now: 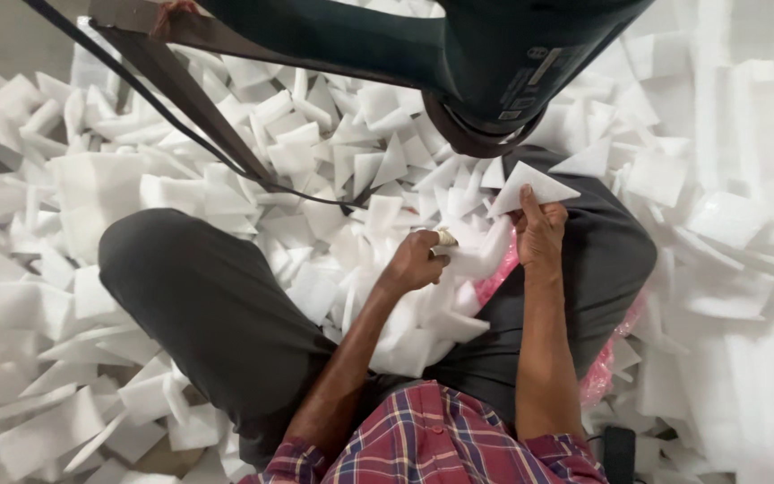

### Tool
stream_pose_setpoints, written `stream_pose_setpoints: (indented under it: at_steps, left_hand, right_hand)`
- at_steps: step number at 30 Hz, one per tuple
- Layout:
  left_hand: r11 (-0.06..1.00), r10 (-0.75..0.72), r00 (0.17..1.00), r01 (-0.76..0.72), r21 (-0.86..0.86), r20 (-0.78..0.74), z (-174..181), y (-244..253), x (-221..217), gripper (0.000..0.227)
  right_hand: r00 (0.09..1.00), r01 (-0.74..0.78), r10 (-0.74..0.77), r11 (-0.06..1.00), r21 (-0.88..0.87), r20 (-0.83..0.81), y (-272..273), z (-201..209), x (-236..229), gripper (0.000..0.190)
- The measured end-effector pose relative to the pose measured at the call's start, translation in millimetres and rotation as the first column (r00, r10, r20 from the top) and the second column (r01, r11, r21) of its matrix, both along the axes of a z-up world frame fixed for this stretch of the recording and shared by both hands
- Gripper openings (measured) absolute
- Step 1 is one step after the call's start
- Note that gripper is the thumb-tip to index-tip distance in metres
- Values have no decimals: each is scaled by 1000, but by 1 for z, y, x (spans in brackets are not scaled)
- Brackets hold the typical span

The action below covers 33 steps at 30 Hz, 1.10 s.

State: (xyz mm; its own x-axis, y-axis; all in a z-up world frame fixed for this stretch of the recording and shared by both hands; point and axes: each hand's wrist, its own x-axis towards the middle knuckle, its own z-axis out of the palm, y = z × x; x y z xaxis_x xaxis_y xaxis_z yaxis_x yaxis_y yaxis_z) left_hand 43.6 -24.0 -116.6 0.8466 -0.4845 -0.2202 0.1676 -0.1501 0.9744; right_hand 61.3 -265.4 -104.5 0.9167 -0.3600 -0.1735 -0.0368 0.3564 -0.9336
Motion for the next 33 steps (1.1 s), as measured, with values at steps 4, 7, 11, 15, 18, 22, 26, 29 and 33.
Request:
stream_pose_setpoints:
  at_steps: [4, 7, 11, 15, 18, 22, 26, 29, 33]
  left_hand:
    - [997, -77, 992, 75, -25, -103, -3, 28, 3, 29]
    - [981, 25, 997, -12, -196, 67, -8, 37, -7, 23]
    - [953, 26, 1000, -21, -303, 13, -24, 48, -3, 25]
    - [945, -10, 953, -90, -315, -304, -65, 38, -10, 21]
    - [942, -4, 980, -64, -331, -201, -87, 23, -6, 23]
    - [988, 60, 992, -74, -133, -108, -84, 10, -2, 38]
    - [914, 77, 948, -192, -359, -310, -55, 25, 18, 49]
    - [913, 142, 923, -262, -313, -357, -44, 19, 10, 49]
    - [942, 328, 943, -332, -56, -57, -48, 34, 39, 39]
  right_hand:
    - [943, -248, 149, 909, -334, -297, 20, 6, 1, 30]
    - [794, -531, 394, 820, -213, -464, 38, 19, -9, 16]
    - [642, -715, 585, 691, -111, -495, 60, 38, -3, 21]
    - [623, -745, 592, 649, -156, -511, 50, 43, -15, 27]
    - [687, -717, 601, 655, -241, -409, 40, 43, -22, 34]
    - [748, -664, 578, 662, -347, -327, 30, 47, -30, 43]
    - [809, -587, 525, 746, -315, -263, 37, 50, 1, 52]
    - [821, -559, 531, 822, -108, -210, 35, 50, -1, 47]
    - [897, -435, 407, 744, -507, -172, 38, 44, -10, 14]
